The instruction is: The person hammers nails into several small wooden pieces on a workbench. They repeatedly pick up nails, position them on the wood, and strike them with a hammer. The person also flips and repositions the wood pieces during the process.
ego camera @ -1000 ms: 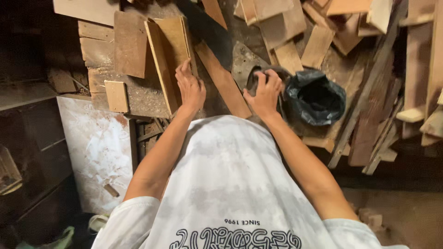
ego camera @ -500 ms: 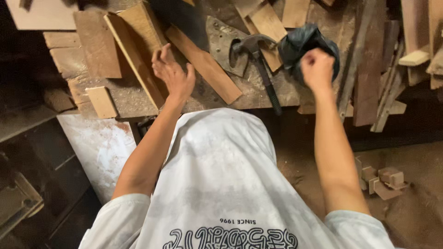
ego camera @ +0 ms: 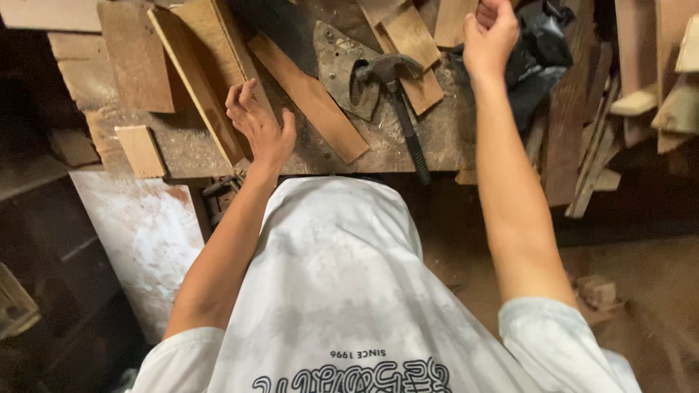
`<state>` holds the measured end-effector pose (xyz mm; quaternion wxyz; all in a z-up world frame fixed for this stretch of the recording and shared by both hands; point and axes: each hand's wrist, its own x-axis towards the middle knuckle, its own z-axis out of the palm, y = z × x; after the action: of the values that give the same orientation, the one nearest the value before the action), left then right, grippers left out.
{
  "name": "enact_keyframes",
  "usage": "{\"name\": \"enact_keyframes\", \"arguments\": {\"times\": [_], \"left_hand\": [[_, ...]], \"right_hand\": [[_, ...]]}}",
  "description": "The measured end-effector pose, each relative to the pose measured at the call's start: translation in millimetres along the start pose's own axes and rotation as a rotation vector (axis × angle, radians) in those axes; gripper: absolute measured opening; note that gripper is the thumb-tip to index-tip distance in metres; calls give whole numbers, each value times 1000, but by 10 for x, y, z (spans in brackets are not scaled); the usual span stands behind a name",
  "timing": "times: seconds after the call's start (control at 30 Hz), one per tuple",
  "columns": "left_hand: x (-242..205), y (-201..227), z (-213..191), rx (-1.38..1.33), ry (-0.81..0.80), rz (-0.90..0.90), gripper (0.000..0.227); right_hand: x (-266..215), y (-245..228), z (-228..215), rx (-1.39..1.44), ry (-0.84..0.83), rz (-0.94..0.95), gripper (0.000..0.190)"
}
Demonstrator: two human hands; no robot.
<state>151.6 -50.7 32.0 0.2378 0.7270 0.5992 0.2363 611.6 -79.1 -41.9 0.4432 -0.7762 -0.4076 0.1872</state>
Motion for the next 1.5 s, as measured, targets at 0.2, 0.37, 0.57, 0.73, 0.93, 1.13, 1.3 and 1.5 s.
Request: {"name": "enact_keyframes", "arguments": {"times": [0.2,0.37,0.57,0.73,0.93,1.13,1.3,1.5], "left_hand": [[-146,-144,-168,66,82,-54,76],[-260,-311,-225,-62,19,-205,65],[-143,-212,-203,-168,79,-172,39],[122,59,-180,-385,39,-28,29],[305,-19,-200,-442,-101,-170,24],[495,-145,7,-207,-127,198,37],[698,-28,363,146,-363,31,89],[837,27,406,87,-391,-248,84]], "right_hand": [[244,489,477,-443,129,-46,42],[101,-340,246,-18,-118,32,12],[-500,-1193,505,534,-459,504,13],[-1021,-1393,1256,589,-720,729,14],[-1099,-1012,993,103,-177,169,24],[-1668,-909,635,-501,-236,80,51],[-1750,-1121,529,-520,-177,238,63],[-1692,-1074,368,-355,-261,266,40]]}}
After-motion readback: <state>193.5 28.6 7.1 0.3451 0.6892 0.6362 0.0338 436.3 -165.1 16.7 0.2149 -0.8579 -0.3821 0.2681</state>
